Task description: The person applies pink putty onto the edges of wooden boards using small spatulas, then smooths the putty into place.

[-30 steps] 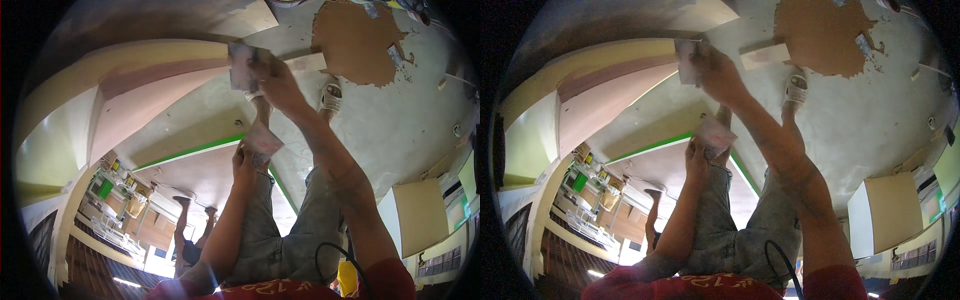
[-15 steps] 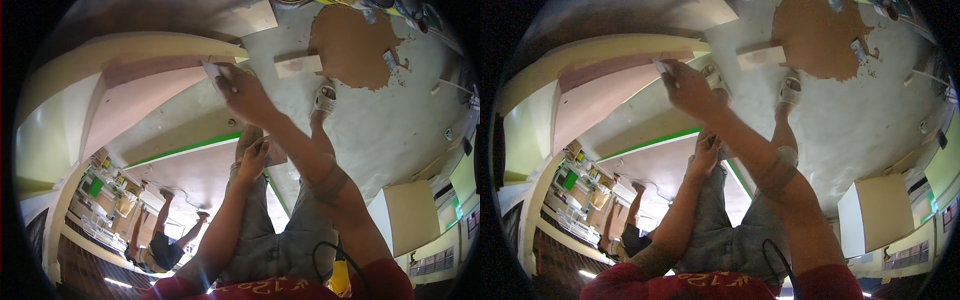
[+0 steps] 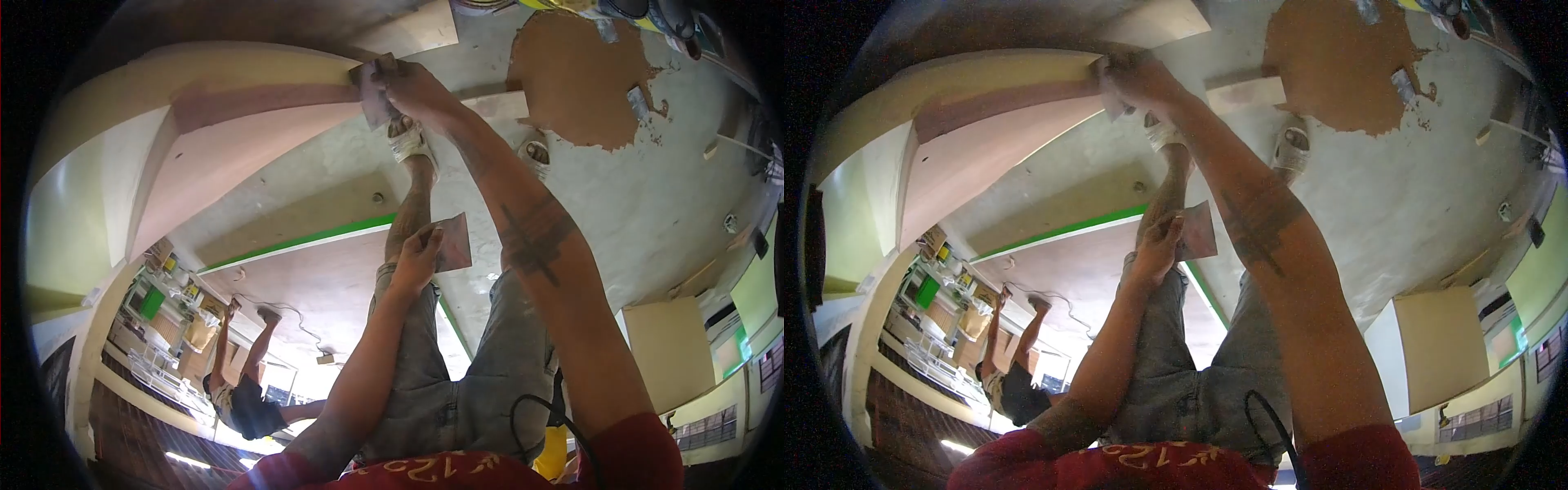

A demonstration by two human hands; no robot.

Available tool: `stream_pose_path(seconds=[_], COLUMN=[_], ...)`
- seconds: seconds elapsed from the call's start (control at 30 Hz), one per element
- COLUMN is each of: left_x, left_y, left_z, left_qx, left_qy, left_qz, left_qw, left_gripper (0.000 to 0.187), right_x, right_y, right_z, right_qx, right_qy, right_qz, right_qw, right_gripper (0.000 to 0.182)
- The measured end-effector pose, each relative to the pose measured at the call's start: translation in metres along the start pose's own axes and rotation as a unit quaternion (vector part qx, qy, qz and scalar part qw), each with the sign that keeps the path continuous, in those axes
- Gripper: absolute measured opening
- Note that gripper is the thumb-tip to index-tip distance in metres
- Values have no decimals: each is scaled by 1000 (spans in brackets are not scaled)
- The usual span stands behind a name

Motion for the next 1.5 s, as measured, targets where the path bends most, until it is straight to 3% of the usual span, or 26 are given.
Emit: stream_pose_path(seconds=[0.1, 0.2, 0.27, 0.37, 0.4, 0.47, 0.5, 0.53, 0.6, 0.67, 0.7, 0.77, 0.87, 0.9, 1.0, 1.07, 1.13, 1.2, 1.27, 1.5], left_x=[-1, -22, 20, -1, -19, -49, -61, -57, -62, -81, -96, -118, -136, -137, -129, -134, -133, -121, -109, -93], left_y=[-3, 5, 9, 12, 12, 32, 39, 52, 65, 65, 61, 55, 53, 58, 77, 95, 104, 105, 102, 94], left_z=[3, -8, 17, 8, -3, -24, -36, -42, -52, -63, -68, -81, -91, -94, -96, -102, -105, -105, -105, -113], left_qx=[17, -5, -35, -4, 20, -14, -29, -26, 22, 85, 115, 146, 117, 57, 232, 219, 215, 217, 202, 228], left_qy=[-18, 56, 22, 33, 47, -137, -225, -254, -226, -168, -145, -123, -121, -151, -296, -338, -337, -313, -275, -223], left_qz=[-2, 27, -36, -228, -306, -11, 139, 88, -113, -307, -377, -439, -444, -414, -582, -551, -543, -543, -530, -571], left_qw=[1000, 998, 999, 973, 951, 990, 964, 963, 967, 933, 908, 878, 880, 896, 721, 731, 739, 749, 776, 756], left_gripper=[39, 37, 37, 47, 54, 53, 52, 52, 51, 51, 51, 51, 50, 46, 40, 38, 37, 35, 27, 28], right_x=[36, 77, 103, 133, 137, 146, 151, 154, 152, 134, 126, 110, 78, 74, 47, 0, -18, -47, -50, -73], right_y=[-13, -28, -37, -51, -54, -54, -50, -45, -34, -30, -27, -22, -1, 6, 26, 44, 53, 62, 51, 19], right_z=[-35, -68, -85, -103, -109, -128, -143, -161, -198, -237, -251, -273, -273, -271, -238, -194, -161, -106, -60, 55], right_qx=[41, 72, 81, 103, 126, 168, 179, 172, 157, 179, 185, 196, 78, 72, 89, 79, 39, -87, -109, -144], right_qy=[57, 79, 102, 252, 227, 175, 181, 231, 327, 466, 487, 526, 537, 519, 417, 334, 266, 145, 151, 58], right_qz=[19, 22, 15, 38, 31, 18, 51, 21, -39, -289, -325, -393, -428, -463, -595, -618, -532, -289, -284, -312], right_qw=[997, 994, 991, 962, 965, 970, 966, 957, 931, 817, 789, 728, 723, 715, 682, 708, 803, 942, 941, 937], right_gripper=[36, 35, 34, 35, 34, 34, 34, 33, 35, 44, 45, 48, 49, 46, 44, 46, 44, 37, 36, 45])
Point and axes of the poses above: each hand's wrist, its own z-axis towards the middle knuckle, its own y-axis out of the back of the hand, x = y × z, the point moved 6 cm from there along z, towards the middle knuckle, and after that the axes turned 7 degrees about z, right-handed, at the moved point
